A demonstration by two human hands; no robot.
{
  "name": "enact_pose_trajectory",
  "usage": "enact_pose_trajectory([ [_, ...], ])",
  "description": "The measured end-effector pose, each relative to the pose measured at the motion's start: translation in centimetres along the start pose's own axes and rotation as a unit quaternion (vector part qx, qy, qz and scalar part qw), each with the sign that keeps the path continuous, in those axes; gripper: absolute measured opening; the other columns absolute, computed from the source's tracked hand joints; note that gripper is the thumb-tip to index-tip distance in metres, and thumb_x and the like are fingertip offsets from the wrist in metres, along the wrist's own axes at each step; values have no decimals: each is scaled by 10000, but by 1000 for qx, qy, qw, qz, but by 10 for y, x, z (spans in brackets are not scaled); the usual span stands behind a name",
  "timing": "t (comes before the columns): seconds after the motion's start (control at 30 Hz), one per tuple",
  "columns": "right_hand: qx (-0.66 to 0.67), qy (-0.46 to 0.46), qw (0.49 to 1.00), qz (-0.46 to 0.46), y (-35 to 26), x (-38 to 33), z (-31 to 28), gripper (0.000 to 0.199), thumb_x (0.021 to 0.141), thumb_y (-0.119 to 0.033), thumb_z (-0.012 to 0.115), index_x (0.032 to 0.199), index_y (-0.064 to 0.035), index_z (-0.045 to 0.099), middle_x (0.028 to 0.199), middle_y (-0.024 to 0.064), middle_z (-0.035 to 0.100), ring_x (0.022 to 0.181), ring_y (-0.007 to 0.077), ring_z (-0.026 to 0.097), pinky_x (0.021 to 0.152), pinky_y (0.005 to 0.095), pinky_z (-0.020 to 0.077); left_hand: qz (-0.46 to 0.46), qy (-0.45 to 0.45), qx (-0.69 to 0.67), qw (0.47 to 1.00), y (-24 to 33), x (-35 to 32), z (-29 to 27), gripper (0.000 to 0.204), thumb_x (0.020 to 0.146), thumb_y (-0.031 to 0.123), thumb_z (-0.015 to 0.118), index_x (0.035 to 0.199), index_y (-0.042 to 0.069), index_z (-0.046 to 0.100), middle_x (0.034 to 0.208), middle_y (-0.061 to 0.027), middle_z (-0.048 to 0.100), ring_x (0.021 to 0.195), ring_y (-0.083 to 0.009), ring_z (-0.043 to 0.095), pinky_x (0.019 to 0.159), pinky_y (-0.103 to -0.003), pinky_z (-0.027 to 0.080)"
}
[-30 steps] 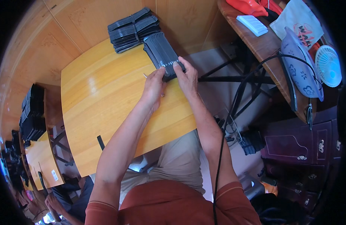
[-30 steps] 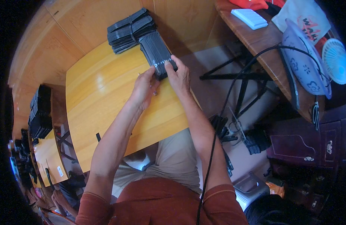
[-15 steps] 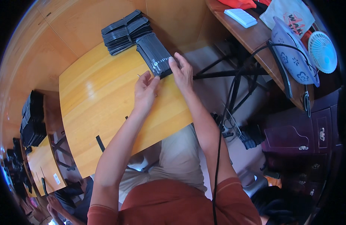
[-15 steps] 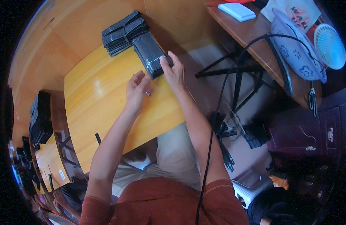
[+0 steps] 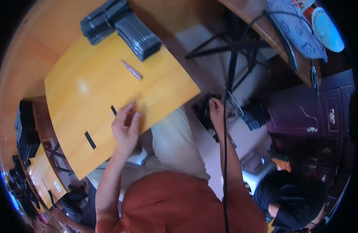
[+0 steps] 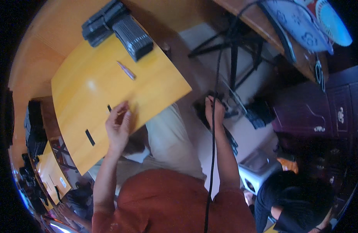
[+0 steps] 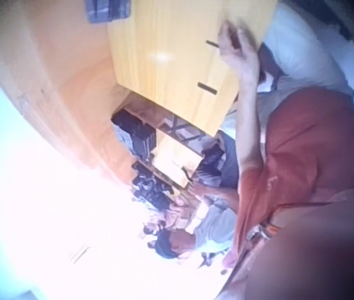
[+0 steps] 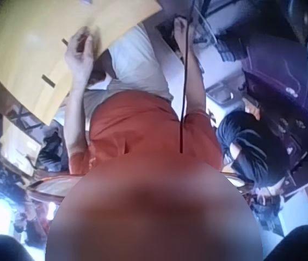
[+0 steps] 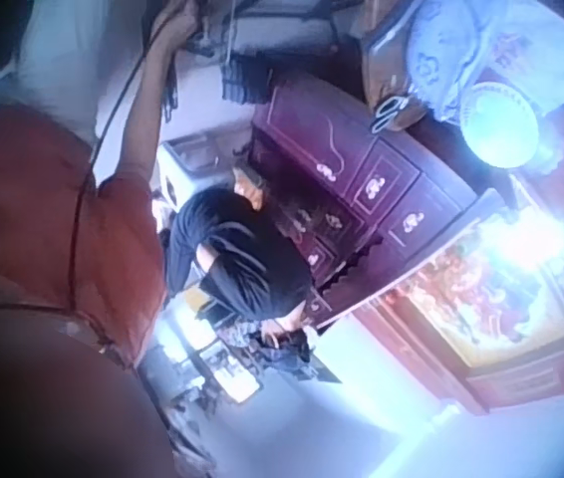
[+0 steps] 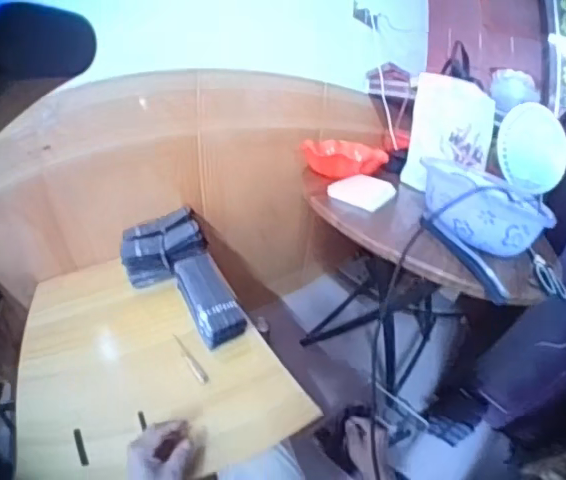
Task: Organizing and aligning black textile straps on a wooden table for inspection or packaging.
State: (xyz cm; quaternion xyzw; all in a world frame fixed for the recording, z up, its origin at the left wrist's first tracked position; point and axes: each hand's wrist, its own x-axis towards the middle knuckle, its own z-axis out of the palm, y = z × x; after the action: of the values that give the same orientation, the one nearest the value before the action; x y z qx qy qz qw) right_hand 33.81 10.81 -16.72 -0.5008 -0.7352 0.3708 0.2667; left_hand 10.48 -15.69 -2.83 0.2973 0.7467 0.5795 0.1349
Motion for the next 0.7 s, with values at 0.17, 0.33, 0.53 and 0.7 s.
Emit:
enact_pose_trajectory([
  [0.17, -234, -218, 945, 69, 154, -51, 16, 342, 883, -231, 703, 1149, -16, 705, 1117, 232, 708, 1057, 386, 681, 922, 452, 530, 17, -17, 27, 999, 1, -14, -7, 249, 960, 31, 657, 1204, -21, 668, 1148, -97, 681, 1018, -148, 648, 905, -280, 521],
  [0.33, -340, -262, 902, 49, 183, -95, 28, 438, 843, -312, 740, 1204, -67, 691, 1222, 227, 678, 1164, 394, 637, 998, 476, 501, 44, -45, 72, 995, 3, -28, -11, 235, 970, 27, 643, 1196, -32, 668, 1247, -127, 658, 1109, -174, 640, 929, -291, 530],
  [0.53, -344, -302, 882, 115, 195, -75, 28, 405, 889, -346, 696, 1214, -105, 697, 1186, 215, 698, 1130, 406, 654, 992, 488, 509, 11, -42, 20, 999, -2, -29, -12, 205, 983, 34, 635, 1177, -14, 680, 1278, -121, 637, 1107, -154, 633, 939, -280, 528],
  [0.7, -285, -239, 924, 90, 188, -54, 39, 350, 878, -315, 679, 1118, -61, 668, 1034, 187, 705, 983, 418, 684, 865, 540, 550, 19, -23, 36, 999, -1, -33, -23, 193, 985, 50, 642, 1162, -12, 687, 1268, -116, 637, 1104, -151, 632, 934, -274, 525],
])
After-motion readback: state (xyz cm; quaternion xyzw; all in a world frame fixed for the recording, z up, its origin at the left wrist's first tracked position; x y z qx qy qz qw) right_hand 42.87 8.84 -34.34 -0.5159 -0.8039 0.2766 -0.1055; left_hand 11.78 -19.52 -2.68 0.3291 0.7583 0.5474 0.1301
